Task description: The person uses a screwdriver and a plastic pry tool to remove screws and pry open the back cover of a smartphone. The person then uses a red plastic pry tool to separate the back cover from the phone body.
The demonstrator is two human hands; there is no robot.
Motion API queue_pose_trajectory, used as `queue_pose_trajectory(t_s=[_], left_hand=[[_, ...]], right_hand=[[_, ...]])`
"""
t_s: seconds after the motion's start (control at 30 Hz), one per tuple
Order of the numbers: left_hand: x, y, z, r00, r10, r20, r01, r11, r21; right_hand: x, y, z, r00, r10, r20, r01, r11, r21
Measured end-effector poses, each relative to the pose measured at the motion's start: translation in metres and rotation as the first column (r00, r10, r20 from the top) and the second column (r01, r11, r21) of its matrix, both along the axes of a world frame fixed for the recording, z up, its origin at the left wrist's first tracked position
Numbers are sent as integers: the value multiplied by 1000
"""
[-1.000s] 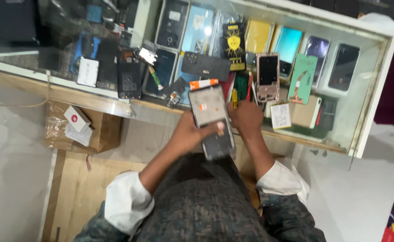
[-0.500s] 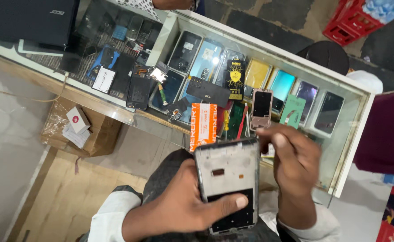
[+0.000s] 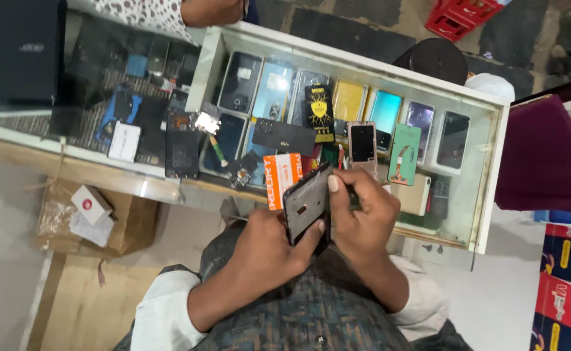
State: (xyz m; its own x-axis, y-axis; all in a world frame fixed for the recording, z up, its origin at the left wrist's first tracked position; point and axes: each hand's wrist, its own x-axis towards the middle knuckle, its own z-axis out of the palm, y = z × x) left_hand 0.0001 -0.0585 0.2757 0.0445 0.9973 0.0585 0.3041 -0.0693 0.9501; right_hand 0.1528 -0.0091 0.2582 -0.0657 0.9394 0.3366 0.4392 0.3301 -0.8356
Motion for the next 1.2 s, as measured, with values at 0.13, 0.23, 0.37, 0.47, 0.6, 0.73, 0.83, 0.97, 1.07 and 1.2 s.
queue_pose_trajectory(t_s=[0.13,0.23,0.37,0.47,0.6,0.73,0.83,0.97,1.07,1.2], left_hand=[[-18,7,-7,990,-74,121,68,996,54],[-33,13,-9,970,-166,180,156,986,65],[-47,21,-12,919,-204,336,239,969,-66],[-53,24,-15,883,-235,407,280,959,-52],[-55,21,-19,846,-257,467,317,947,-53],[-51,16,-21,774,-264,576,358,932,-53],[-46,10,-21,768,-263,584,351,935,-40],[-40,3,-22,770,-182,611,304,948,-100],[-36,3,-22,702,-120,702,227,972,-62],[-33,14,-22,721,-79,688,123,992,-14]], right_hand=[[-19,-7,-8,993,-89,76,72,976,207],[-24,-12,-11,992,-119,42,110,980,167],[-22,-15,-15,983,-114,-142,100,990,-101],[-15,-12,-17,791,-137,-596,-30,965,-261],[-5,-9,-18,755,40,-654,-195,967,-165],[0,-11,-16,786,73,-614,-212,965,-157],[5,-14,-16,830,68,-553,-193,966,-171],[16,-17,-18,869,91,-487,-190,969,-158],[22,-24,-20,890,92,-447,-207,954,-216],[29,-27,-26,859,99,-501,-270,921,-280]])
